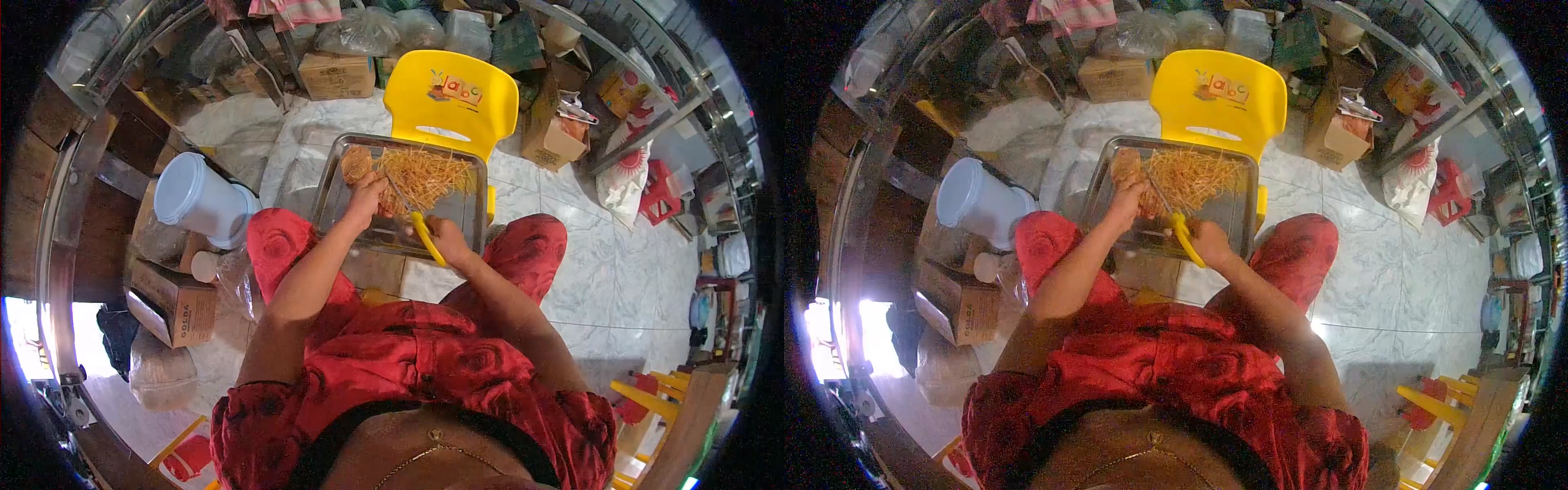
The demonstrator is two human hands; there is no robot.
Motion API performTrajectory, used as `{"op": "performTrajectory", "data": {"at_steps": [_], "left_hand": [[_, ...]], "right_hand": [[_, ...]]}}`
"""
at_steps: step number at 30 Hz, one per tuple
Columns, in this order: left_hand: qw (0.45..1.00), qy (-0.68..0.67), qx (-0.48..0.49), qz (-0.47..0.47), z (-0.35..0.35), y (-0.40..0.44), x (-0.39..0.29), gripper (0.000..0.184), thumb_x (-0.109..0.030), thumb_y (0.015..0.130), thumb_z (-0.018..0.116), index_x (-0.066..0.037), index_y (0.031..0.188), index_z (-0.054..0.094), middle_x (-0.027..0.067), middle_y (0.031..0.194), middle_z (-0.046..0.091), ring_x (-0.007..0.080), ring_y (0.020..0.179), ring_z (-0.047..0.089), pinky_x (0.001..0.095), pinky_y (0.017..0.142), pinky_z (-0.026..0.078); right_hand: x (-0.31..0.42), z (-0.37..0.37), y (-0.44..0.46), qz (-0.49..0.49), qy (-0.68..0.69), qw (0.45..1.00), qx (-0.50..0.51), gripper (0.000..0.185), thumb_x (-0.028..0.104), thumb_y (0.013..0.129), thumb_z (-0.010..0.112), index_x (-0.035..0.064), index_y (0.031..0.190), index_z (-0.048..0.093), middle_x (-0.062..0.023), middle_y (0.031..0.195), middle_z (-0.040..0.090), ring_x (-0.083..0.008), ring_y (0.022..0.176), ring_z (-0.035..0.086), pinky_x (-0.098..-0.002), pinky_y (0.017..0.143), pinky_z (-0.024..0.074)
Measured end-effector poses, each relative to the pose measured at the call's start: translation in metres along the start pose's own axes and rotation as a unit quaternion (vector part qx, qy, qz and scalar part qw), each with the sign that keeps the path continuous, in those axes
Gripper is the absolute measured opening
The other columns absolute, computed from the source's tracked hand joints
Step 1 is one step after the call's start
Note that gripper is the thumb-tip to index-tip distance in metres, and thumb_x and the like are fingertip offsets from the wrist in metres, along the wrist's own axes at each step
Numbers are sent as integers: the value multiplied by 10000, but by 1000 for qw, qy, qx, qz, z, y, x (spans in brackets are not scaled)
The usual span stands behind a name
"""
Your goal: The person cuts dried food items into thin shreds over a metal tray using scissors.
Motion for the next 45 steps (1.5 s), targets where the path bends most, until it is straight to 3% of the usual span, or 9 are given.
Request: {"op": "performTrajectory", "data": {"at_steps": [6,12,16,21,28,37,39,43,45], "left_hand": [[999,-46,5,6,-2,3,1,208,-176,847,475,-52,1013,497,45,726,568,147,510,566,273,351,462],[996,38,66,-36,1,5,14,137,-176,837,494,-64,914,519,34,712,564,137,507,561,268,344,450],[997,40,65,-33,1,7,16,133,-175,834,503,-61,898,529,32,714,561,132,520,558,263,350,444],[999,27,46,2,1,10,18,151,-171,829,507,-47,909,536,29,721,562,130,552,564,259,347,438],[998,13,68,11,-7,20,25,146,-161,822,512,-32,880,547,36,722,564,131,555,564,271,346,440],[974,214,42,55,-13,9,-1,242,-135,783,537,21,967,551,77,758,583,160,536,567,296,379,466],[948,316,5,25,-19,12,0,276,-118,768,541,40,995,534,79,751,585,159,541,570,293,382,468],[948,315,-32,32,-23,15,2,308,-107,769,544,43,1036,515,84,779,588,157,538,566,297,386,468],[960,275,-16,55,-24,16,0,287,-100,763,549,35,1015,520,90,822,588,155,568,566,297,389,468]], "right_hand": [[0,11,1,-71,34,997,5,454,426,810,559,-22,885,556,-129,634,546,-239,547,550,-352,539,430],[0,13,2,-14,108,992,61,387,386,848,524,4,910,526,-31,569,466,-109,397,462,-251,376,377],[-5,16,3,6,117,991,63,372,370,851,529,8,937,533,-16,568,464,-103,400,458,-247,375,368],[15,3,-7,90,273,952,105,379,367,835,556,17,982,545,17,501,427,-88,369,431,-235,350,332],[9,0,-3,94,224,964,105,400,385,831,558,-5,921,554,8,493,439,-84,369,430,-234,341,316],[8,5,-3,32,277,955,99,421,400,821,569,-9,916,540,6,495,449,-83,370,441,-225,338,316],[7,6,-7,102,270,943,165,499,451,795,564,-34,912,573,-114,674,572,-187,657,551,-328,616,436],[20,-2,-12,151,250,937,191,474,439,796,565,-21,908,556,-114,681,566,-193,678,557,-347,637,447],[21,-6,-8,18,178,979,98,499,485,781,552,-2,890,563,-148,709,582,-262,700,590,-389,652,452]]}}
Point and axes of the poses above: each hand's wrist, its own y-axis towards the middle knuckle, its own z-axis out of the palm, x = y × z, the point moved 4 cm from there along y, towards the middle knuckle
